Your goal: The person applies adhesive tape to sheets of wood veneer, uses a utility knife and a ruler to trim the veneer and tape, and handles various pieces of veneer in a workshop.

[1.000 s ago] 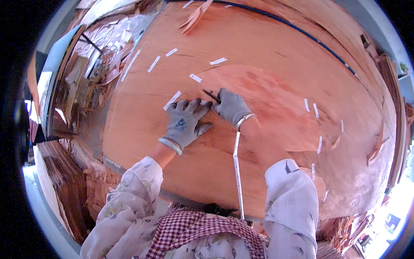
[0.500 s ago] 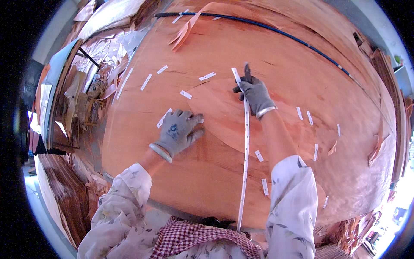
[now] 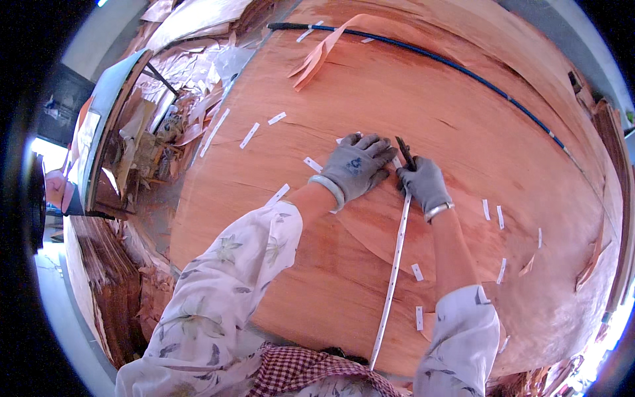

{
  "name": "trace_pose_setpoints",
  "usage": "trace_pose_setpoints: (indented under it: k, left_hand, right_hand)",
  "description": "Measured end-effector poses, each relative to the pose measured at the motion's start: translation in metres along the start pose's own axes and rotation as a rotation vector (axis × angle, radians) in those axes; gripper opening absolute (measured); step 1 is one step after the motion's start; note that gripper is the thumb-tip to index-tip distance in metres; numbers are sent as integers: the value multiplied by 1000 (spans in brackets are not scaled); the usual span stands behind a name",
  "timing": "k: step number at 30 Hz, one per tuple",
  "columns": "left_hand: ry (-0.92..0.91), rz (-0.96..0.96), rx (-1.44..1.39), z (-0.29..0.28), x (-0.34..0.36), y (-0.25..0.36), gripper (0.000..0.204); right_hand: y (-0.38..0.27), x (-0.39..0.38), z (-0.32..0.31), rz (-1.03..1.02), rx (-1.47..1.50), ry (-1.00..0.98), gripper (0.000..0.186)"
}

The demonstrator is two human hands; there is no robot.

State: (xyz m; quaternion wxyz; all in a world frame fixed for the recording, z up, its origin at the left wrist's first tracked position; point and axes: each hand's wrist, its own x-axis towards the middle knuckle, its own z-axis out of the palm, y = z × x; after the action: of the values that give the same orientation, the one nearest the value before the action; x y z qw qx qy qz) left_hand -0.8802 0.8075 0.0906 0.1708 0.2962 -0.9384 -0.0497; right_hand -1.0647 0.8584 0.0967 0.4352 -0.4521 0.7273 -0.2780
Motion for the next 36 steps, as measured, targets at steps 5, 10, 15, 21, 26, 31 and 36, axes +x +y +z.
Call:
trace_pose_setpoints:
  k: [5, 10, 15, 21, 26, 31, 36]
  left_hand:
    - [-26, -9, 70, 2, -4, -4, 33]
    - [253, -295, -126, -14, -44, -40, 39]
    - [186, -136, -122, -33, -67, -49, 47]
    - [-27, -51, 28, -26, -72, -60, 42]
    - [-91, -27, 105, -34, -55, -49, 42]
    - [-159, -45, 177, -36, -54, -43, 44]
    - [-226, -40, 143, -44, -43, -33, 44]
  right_hand:
    - [-44, -42, 22, -47, 201, -137, 24]
    - [-43, -15, 29, -48, 420, -176, 22]
    - [-46, 9, 60, -233, 151, -132, 36]
    - [-66, 13, 84, -121, -235, -72, 29]
    - [-50, -20, 76, -173, -34, -93, 29]
    - [-30, -62, 49, -124, 365, -202, 23]
    - [32, -101, -64, -120, 649, 127, 19]
